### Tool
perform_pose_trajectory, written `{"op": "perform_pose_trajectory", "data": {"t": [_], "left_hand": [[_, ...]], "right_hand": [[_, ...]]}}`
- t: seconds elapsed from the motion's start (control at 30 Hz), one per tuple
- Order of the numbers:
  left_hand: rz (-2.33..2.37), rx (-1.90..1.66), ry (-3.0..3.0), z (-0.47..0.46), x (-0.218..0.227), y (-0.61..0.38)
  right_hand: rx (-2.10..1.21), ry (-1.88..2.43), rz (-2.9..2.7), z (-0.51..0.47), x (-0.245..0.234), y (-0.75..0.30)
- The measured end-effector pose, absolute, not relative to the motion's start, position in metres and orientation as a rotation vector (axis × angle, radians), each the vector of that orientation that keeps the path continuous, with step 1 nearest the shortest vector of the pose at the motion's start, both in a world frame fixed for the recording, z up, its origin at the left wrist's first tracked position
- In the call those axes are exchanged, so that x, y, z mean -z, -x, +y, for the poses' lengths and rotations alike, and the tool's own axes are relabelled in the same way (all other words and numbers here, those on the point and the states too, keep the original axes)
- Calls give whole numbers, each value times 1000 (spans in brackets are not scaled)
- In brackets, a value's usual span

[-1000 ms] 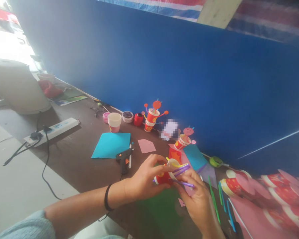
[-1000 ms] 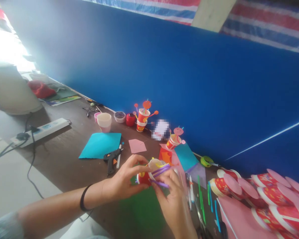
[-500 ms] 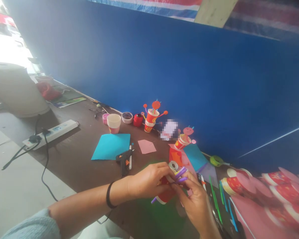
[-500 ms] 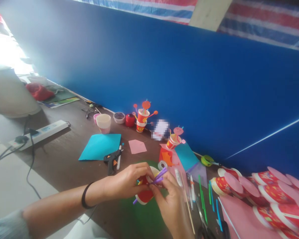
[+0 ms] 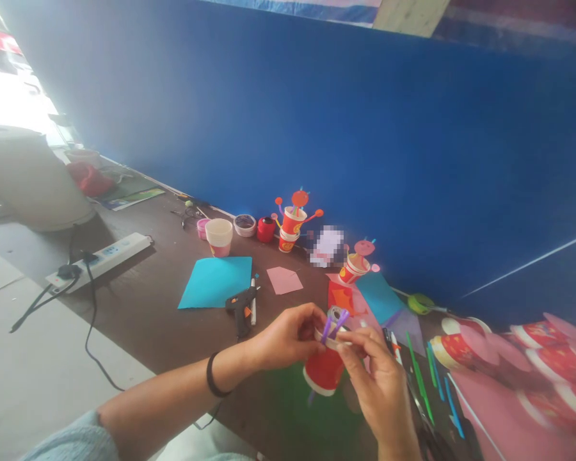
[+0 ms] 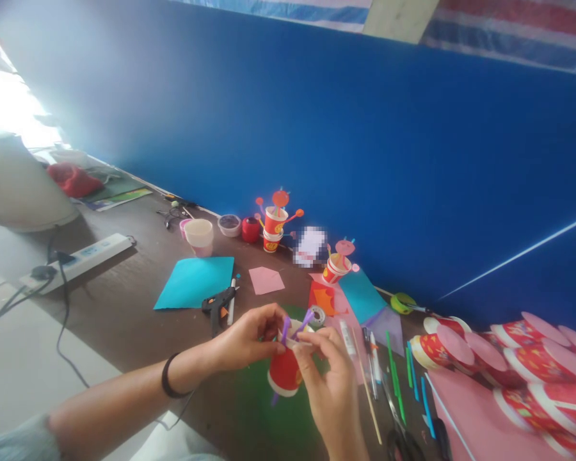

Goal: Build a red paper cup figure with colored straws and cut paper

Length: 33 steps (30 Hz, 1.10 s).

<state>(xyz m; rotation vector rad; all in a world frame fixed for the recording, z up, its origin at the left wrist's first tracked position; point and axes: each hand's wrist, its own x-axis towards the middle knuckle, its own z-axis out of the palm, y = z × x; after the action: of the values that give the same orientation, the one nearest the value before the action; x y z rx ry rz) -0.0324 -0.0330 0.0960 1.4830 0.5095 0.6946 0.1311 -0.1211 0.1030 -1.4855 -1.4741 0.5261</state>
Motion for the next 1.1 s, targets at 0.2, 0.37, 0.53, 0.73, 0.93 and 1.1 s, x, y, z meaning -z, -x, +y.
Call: {"op": "perform_pose_trajectory", "data": {"t": [0.2, 0.37, 0.53, 0.73, 0.93, 1.1], "left_hand": [[351, -758, -956, -21, -84, 40], [308, -761, -995, -17, -76, 50], [273, -738, -1061, -11, -73, 60], [214, -590, -1084, -1, -70, 69], [142, -442, -1112, -3, -67, 68], [139, -410, -1115, -3, -65, 68]], "right_hand": [[-649, 1473, -1207, -120, -83, -133], [-766, 1450, -1251, -119, -69, -121], [-588, 1474, -1351, -121, -74, -122], [-596, 1536, -1374, -114, -100, -132], [-905, 1416, -1491, -100, -114, -125], [-1048, 1317, -1457, -99, -118, -122]]}}
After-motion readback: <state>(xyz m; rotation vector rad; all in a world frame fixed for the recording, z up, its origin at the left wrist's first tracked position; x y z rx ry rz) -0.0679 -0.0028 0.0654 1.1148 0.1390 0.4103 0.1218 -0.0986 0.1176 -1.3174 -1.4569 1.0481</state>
